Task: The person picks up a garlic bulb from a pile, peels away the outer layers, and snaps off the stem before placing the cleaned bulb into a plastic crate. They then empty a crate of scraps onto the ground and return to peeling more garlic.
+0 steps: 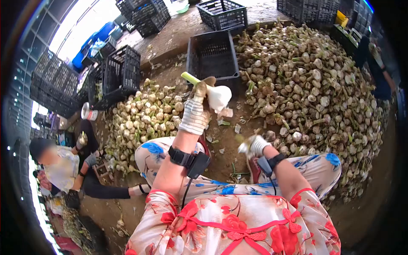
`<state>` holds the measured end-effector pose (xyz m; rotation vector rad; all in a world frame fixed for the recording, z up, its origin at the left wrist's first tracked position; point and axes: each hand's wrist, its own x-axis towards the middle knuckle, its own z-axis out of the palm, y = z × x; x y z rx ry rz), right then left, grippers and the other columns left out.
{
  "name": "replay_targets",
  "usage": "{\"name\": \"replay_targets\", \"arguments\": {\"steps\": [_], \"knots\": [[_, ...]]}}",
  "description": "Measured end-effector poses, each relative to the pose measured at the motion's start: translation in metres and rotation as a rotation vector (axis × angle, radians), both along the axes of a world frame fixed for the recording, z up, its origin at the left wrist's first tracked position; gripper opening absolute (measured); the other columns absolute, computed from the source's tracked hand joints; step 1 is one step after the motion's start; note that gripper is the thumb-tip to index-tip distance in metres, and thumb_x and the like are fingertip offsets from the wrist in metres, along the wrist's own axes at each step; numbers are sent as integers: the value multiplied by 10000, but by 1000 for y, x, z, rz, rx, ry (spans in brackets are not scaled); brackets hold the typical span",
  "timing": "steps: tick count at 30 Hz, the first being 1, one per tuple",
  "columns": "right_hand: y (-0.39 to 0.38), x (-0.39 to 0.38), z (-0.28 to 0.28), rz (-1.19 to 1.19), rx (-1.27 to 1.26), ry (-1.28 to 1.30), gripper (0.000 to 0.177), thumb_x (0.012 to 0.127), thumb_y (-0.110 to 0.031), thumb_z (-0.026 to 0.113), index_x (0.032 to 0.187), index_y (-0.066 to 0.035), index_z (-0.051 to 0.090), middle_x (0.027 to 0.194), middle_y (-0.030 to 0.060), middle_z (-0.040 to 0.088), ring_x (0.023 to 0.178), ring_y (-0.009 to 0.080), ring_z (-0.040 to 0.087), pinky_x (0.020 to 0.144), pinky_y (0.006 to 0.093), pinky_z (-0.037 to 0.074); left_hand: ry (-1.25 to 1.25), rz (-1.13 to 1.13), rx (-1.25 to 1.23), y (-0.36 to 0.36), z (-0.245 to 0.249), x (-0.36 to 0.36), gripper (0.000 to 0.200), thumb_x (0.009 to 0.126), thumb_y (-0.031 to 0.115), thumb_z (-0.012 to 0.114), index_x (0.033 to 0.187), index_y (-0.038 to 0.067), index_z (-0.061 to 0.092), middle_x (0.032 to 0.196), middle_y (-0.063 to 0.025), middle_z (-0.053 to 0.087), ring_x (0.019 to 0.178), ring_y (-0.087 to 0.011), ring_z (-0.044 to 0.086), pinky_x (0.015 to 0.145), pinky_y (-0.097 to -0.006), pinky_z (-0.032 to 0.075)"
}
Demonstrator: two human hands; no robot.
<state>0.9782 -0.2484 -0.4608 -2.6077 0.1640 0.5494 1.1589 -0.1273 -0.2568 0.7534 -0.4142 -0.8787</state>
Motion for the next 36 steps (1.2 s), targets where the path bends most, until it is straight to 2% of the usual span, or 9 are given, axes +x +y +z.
{"name": "replay_targets", "arguments": {"steps": [7,10,15,19,27,29,30,33,36], "knots": [[19,23,49,-409,552,-342,591,716,-354,663,1175,-35,470,1044,155,583,926,261,577,799,328,460,470,78,-21,5,-42,29,360,824,417,508,957,85,554,944,-84,598,847,-205,594,654,-389,532],[33,45,125,-663,1507,-487,667,790,-261,631,1304,-52,262,1139,120,483,973,183,515,754,294,474,469,149,62,5,-58,26,355,822,409,524,979,91,540,944,-70,596,833,-201,591,670,-372,518],[37,72,149,-986,1538,-702,289,776,-156,641,997,-8,530,914,75,579,759,118,565,616,251,495,405,221,182,2,-57,2,358,817,391,552,1010,91,545,975,-60,586,880,-200,567,725,-360,491],[8,47,176,-884,1834,-898,220,790,-155,609,957,-27,544,709,22,557,585,126,561,529,268,489,535,180,146,3,-64,8,355,816,393,549,1011,97,538,951,-59,595,818,-207,587,644,-361,513],[-7,18,106,-970,995,-142,316,794,-353,604,838,-42,633,719,14,597,527,72,497,476,217,417,709,49,-41,3,-66,14,383,829,464,488,920,100,559,795,-45,618,648,-206,597,523,-343,511],[3,15,81,-591,731,-442,290,800,-289,611,896,-16,623,758,11,611,584,65,525,518,214,441,791,-5,-46,5,-61,12,399,818,468,504,905,84,561,776,-56,614,641,-209,597,538,-332,516],[9,18,89,-553,763,-426,196,811,-136,596,925,23,605,795,50,616,674,98,566,593,246,467,787,-3,-41,6,-60,11,399,818,468,504,905,84,561,776,-56,614,641,-209,597,538,-332,516],[14,19,100,-781,1117,-183,203,806,-119,600,957,17,594,819,64,616,661,96,561,565,247,470,731,9,-43,5,-59,10,414,809,470,518,895,67,561,765,-69,612,647,-211,597,548,-320,519],[12,21,95,-764,1018,-189,246,792,-113,618,992,23,572,808,74,614,681,101,563,587,236,477,753,32,-27,6,-62,8,408,809,459,525,888,61,560,757,-74,610,640,-211,597,546,-315,520]]}}
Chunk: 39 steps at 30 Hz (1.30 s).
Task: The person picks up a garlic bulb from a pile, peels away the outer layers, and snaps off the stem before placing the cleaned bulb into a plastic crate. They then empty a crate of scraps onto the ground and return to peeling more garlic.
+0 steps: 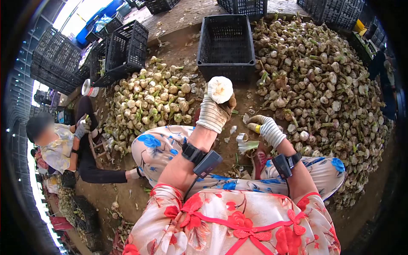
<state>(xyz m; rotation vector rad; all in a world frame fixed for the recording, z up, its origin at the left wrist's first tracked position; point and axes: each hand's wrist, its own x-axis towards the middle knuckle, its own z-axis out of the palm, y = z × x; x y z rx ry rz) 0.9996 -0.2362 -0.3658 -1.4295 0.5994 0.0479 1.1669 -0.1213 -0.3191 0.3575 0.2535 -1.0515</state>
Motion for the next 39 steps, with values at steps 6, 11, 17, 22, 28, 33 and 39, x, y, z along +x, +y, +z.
{"name": "replay_targets", "arguments": {"steps": [6,11,17,22,28,33,39], "knots": [[12,15,17,-52,-163,-194,522,733,-142,684,1180,-7,449,1015,105,572,867,136,548,735,257,455,-7,130,162,1,-5,-9,338,845,389,489,869,58,550,714,-92,595,579,-200,578,449,-290,500],[33,52,65,-76,-296,-597,789,629,-68,753,1293,-47,326,1198,108,476,1066,153,466,912,300,378,-55,-3,256,-1,-12,-21,357,832,405,503,1026,112,565,974,-73,601,875,-221,580,759,-381,498],[30,82,75,-21,110,-595,757,621,1,729,1266,-11,332,1126,142,511,987,199,533,847,311,455,-1029,-122,637,38,-15,-20,358,807,135,568,1143,46,483,1091,-87,546,1013,-174,508,844,-284,408],[61,102,113,254,87,-662,873,571,-151,806,1276,9,316,1154,143,500,1035,211,510,903,331,415,-1183,125,581,74,-8,-10,367,788,81,561,1137,24,463,1081,-122,549,964,-200,541,816,-329,461],[81,110,143,253,-60,-689,710,707,-102,704,1296,-18,317,1237,117,432,1114,179,430,930,295,356,-1384,539,890,156,70,56,472,723,0,651,1152,17,456,1051,-65,576,960,-135,546,845,-266,459],[61,97,90,217,-103,-408,513,752,-27,622,1222,-10,416,1054,82,552,910,140,536,798,243,433,-1203,790,1136,255,78,112,295,757,95,655,1006,-41,572,987,-64,617,826,-105,554,728,-253,447],[45,56,29,219,-211,-167,425,767,-11,602,1166,15,459,1007,99,574,893,160,548,787,259,447,-1098,658,1949,343,-21,175,265,738,222,563,803,-35,577,760,-208,606,736,-315,573,662,-382,455]]}}
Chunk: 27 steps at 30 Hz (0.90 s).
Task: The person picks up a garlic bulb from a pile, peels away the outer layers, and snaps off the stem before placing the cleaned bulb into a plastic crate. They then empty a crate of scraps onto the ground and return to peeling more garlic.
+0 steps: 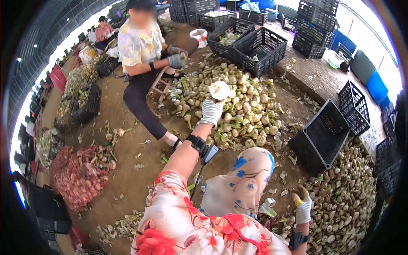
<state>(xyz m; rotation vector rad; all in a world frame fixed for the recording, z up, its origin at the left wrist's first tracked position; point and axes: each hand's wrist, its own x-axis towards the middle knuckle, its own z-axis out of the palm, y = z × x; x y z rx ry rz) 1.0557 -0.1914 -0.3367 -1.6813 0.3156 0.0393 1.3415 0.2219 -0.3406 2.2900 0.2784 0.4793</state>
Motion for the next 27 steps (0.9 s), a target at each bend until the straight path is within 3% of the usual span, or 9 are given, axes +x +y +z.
{"name": "replay_targets", "arguments": {"steps": [1,5,6,9,11,14,19,24,27], "knots": [[-6,-6,-11,-38,111,68,420,764,8,596,1163,21,464,1004,99,576,888,157,548,786,263,448,12,67,94,11,-16,10,270,719,244,548,715,-25,561,665,-205,583,652,-350,541,609,-419,441],[-18,-25,-28,-112,61,152,407,764,18,588,1154,27,472,1012,95,575,883,155,549,782,262,450,-65,170,-10,49,-79,22,275,711,244,550,803,-11,598,833,-218,602,805,-356,563,694,-409,457],[-12,-26,-19,-148,67,216,405,770,1,591,1156,24,470,1009,94,576,877,157,551,779,264,453,212,232,-42,47,-55,7,285,718,242,544,835,-11,599,869,-220,600,817,-358,562,694,-411,456],[-19,-29,-35,-96,108,205,419,773,-22,603,1163,26,458,1009,96,574,877,157,548,775,266,456,-1,244,-70,80,-125,25,305,732,268,528,812,-15,607,851,-230,598,809,-355,564,693,-407,457],[-19,-30,-40,-99,59,186,379,787,-63,592,1148,-38,479,940,56,577,739,123,565,564,231,490,186,309,18,85,-117,13,342,747,306,514,767,-21,613,795,-239,596,776,-354,570,681,-412,458],[-22,-30,-49,-115,80,206,386,791,-62,586,1158,-39,467,929,53,578,734,129,568,564,234,493,366,304,110,84,-86,-10,383,755,338,507,723,-29,610,739,-243,590,730,-368,570,654,-419,460],[-18,-24,-45,-94,74,221,384,794,-55,575,1160,-33,461,928,60,577,751,146,569,598,257,505,540,294,19,98,-112,-8,393,754,332,517,679,-44,601,697,-241,588,686,-348,578,609,-414,461],[-13,-25,-45,-83,67,201,381,796,-43,564,1162,-23,459,947,67,576,783,158,571,639,277,509,312,297,5,96,-123,-13,375,742,354,558,785,-12,622,772,-232,607,743,-324,586,644,-392,459],[-7,-26,-40,-88,84,238,418,773,-14,597,1163,38,457,1055,102,549,925,167,528,813,275,441,228,194,-704,71,-78,-26,432,715,304,666,1016,10,567,958,-134,611,819,-204,561,734,-320,424]]}}
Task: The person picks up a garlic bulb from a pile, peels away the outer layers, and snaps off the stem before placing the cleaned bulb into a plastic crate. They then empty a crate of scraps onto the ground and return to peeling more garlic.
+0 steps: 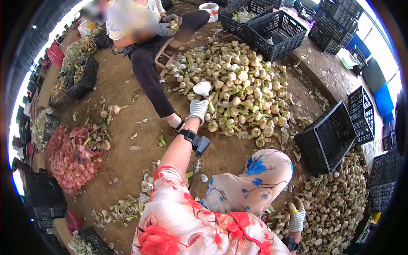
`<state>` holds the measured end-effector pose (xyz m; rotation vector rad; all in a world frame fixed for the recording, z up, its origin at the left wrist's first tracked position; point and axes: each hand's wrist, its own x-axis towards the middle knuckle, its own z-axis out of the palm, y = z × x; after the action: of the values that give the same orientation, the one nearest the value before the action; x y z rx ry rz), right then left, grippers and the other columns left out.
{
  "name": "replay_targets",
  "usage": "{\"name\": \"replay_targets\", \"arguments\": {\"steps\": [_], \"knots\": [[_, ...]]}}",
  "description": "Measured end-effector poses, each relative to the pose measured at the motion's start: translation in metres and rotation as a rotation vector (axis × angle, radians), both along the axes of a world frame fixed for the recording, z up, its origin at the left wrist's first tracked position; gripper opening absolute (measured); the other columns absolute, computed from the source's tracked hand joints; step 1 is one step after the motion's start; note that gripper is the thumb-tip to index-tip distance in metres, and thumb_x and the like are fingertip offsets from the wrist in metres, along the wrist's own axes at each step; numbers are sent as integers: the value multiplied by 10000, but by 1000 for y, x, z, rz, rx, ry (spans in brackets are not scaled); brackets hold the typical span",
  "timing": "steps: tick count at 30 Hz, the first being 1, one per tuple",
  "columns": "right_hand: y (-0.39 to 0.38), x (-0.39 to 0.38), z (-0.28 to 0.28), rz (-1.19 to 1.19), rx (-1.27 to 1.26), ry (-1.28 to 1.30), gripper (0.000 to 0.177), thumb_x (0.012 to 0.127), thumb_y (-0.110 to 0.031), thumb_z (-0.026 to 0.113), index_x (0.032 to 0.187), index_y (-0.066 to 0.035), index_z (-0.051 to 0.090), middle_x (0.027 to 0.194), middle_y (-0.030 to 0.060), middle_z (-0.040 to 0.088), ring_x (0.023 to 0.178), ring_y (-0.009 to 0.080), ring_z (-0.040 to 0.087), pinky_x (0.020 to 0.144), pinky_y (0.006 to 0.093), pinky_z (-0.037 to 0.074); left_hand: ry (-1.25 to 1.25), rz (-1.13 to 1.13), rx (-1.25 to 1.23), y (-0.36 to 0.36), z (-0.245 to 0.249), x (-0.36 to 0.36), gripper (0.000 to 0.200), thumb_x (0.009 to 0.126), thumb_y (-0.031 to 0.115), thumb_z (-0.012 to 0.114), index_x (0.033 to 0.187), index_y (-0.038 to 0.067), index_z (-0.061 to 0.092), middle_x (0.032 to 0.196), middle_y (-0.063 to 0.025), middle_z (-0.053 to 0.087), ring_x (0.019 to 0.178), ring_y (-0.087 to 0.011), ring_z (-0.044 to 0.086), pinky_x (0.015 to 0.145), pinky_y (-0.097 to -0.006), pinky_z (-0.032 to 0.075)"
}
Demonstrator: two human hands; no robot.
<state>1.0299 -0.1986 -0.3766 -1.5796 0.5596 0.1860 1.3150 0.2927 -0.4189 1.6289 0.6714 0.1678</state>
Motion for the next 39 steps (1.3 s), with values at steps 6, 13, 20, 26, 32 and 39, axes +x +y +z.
{"name": "replay_targets", "arguments": {"steps": [6,13,20,26,32,39], "knots": [[-2,-7,-5,-45,3,-11,413,760,-9,612,1150,26,479,1052,99,548,912,161,526,796,269,440,-45,-166,-377,-37,35,-9,243,732,159,665,924,50,564,786,-64,598,624,-178,585,496,-308,486],[1,-18,-1,-93,15,-67,391,769,-28,599,1144,5,490,998,71,581,824,138,561,717,259,473,-192,-551,-733,-89,109,-33,252,736,63,642,982,44,593,804,-34,618,695,-134,592,588,-252,488],[-3,-35,1,-150,67,-58,397,761,-33,613,1136,14,489,1034,81,557,880,146,541,772,260,455,-149,-805,-761,-135,156,-50,324,792,113,578,1097,14,530,836,-74,617,656,-152,594,539,-267,520],[-9,-47,-11,-187,73,-114,389,773,-69,614,1136,-1,494,971,78,580,827,140,564,711,254,469,-86,-998,-675,-179,198,-65,334,792,117,582,1102,8,521,835,-101,614,642,-178,595,512,-287,501],[-9,-51,3,-176,88,-146,412,781,-115,618,1152,-4,477,949,76,601,811,138,583,685,250,482,132,-1270,-617,-242,227,-79,388,823,229,557,1135,5,502,785,-92,611,536,-109,575,434,-221,463],[-14,-57,9,-261,247,-252,384,767,-64,638,1117,19,503,982,88,591,868,141,563,778,268,460,301,-1376,-656,-320,216,-98,412,808,274,571,1108,-1,507,781,-91,607,534,-97,576,410,-200,437]]}}
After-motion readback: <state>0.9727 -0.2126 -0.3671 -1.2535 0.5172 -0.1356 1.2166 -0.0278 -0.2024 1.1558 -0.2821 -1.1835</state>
